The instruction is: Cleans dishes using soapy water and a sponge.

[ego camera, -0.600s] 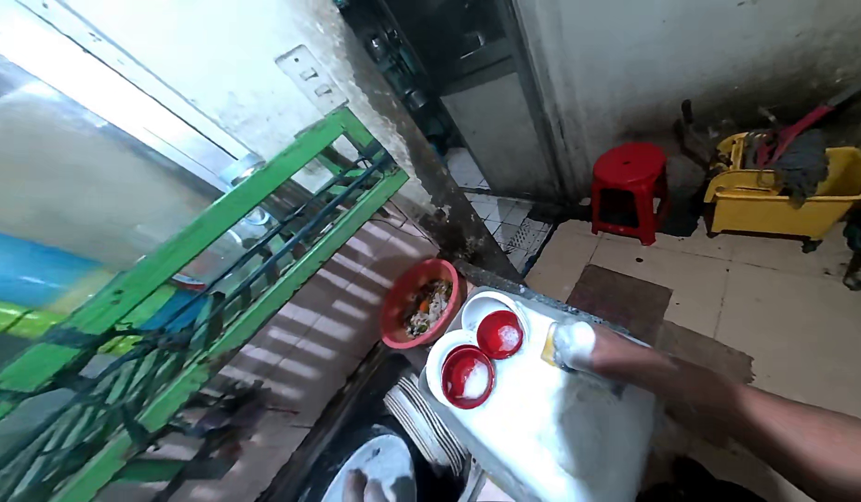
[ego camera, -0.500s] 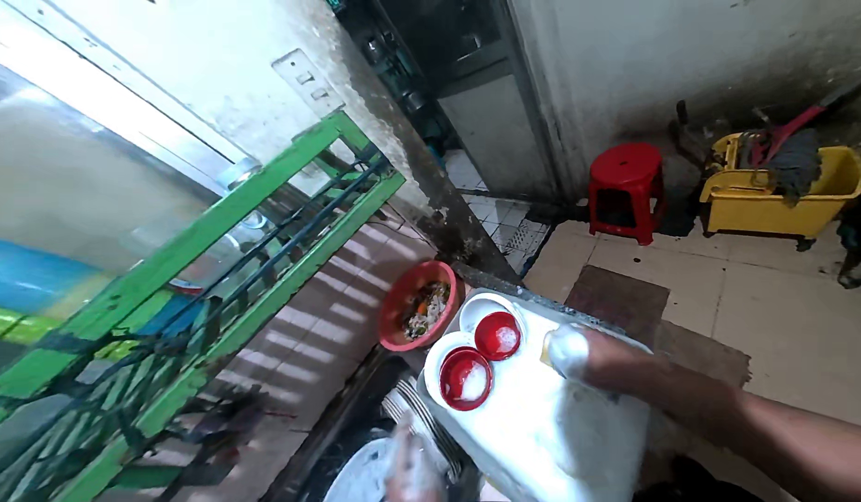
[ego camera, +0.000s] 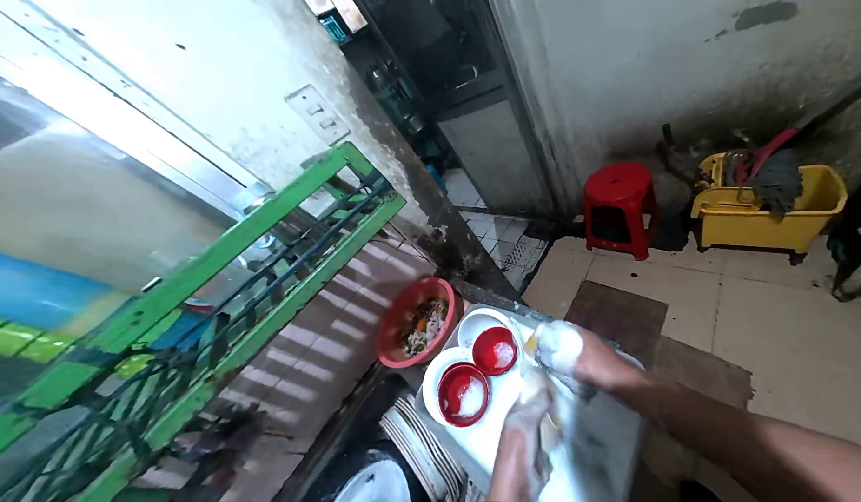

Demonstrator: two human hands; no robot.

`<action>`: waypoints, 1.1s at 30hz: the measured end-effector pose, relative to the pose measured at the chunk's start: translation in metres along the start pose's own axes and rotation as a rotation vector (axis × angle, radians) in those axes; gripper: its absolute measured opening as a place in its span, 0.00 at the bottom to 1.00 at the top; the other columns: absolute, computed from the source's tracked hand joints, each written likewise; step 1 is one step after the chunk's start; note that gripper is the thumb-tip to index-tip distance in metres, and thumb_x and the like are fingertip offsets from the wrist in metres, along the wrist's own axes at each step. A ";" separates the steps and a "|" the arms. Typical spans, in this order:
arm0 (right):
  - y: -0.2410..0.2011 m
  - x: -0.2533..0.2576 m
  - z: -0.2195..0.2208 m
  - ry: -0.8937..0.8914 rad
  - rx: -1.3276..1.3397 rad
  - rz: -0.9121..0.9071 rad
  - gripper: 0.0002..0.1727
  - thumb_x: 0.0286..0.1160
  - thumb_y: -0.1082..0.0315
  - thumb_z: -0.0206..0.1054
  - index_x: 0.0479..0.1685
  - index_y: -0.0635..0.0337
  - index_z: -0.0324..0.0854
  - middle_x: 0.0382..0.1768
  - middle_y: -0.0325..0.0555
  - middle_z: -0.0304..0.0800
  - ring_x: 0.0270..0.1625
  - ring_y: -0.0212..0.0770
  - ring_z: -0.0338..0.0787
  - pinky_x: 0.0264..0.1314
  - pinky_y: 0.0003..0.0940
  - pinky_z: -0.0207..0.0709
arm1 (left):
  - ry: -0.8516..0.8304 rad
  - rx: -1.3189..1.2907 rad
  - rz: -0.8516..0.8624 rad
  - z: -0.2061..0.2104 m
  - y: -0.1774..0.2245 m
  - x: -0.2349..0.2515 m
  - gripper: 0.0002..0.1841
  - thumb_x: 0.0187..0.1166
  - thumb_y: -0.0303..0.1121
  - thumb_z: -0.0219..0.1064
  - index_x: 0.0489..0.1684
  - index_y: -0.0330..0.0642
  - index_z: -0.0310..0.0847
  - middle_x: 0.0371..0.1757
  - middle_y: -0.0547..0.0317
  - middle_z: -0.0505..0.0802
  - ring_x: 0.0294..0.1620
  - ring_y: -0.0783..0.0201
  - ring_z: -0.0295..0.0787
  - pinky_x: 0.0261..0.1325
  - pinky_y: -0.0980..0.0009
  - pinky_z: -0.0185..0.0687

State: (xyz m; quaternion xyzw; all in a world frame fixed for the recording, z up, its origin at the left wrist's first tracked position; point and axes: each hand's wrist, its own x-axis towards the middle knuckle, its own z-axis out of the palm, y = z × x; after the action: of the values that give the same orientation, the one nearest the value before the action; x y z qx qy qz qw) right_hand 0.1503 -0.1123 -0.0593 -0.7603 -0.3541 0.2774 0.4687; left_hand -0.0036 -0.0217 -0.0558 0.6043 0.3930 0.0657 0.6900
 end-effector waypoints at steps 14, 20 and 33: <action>-0.046 -0.018 0.059 0.062 -0.080 -0.356 0.35 0.66 0.58 0.77 0.75 0.66 0.78 0.70 0.58 0.86 0.76 0.50 0.83 0.81 0.47 0.73 | 0.346 -0.625 0.264 -0.012 0.038 -0.019 0.23 0.95 0.50 0.42 0.69 0.45 0.73 0.49 0.56 0.90 0.47 0.65 0.90 0.48 0.62 0.89; -0.026 0.006 0.058 0.169 0.157 -0.178 0.34 0.68 0.54 0.76 0.71 0.68 0.79 0.61 0.57 0.91 0.66 0.43 0.89 0.76 0.41 0.77 | 0.292 -0.862 0.266 -0.017 0.049 -0.026 0.24 0.95 0.50 0.40 0.76 0.47 0.68 0.65 0.50 0.86 0.65 0.56 0.86 0.63 0.52 0.86; -0.091 0.036 -0.008 0.140 -0.157 -0.112 0.25 0.77 0.54 0.72 0.66 0.60 0.81 0.55 0.56 0.91 0.59 0.53 0.91 0.64 0.57 0.83 | -0.066 -0.561 0.194 -0.019 0.014 -0.010 0.31 0.95 0.53 0.35 0.83 0.37 0.60 0.65 0.38 0.88 0.58 0.43 0.92 0.49 0.45 0.93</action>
State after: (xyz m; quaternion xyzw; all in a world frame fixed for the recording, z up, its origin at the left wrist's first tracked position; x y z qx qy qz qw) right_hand 0.1520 -0.0597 0.0230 -0.7912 -0.3830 0.1686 0.4459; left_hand -0.0173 -0.0087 -0.0379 0.4267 0.2771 0.2176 0.8329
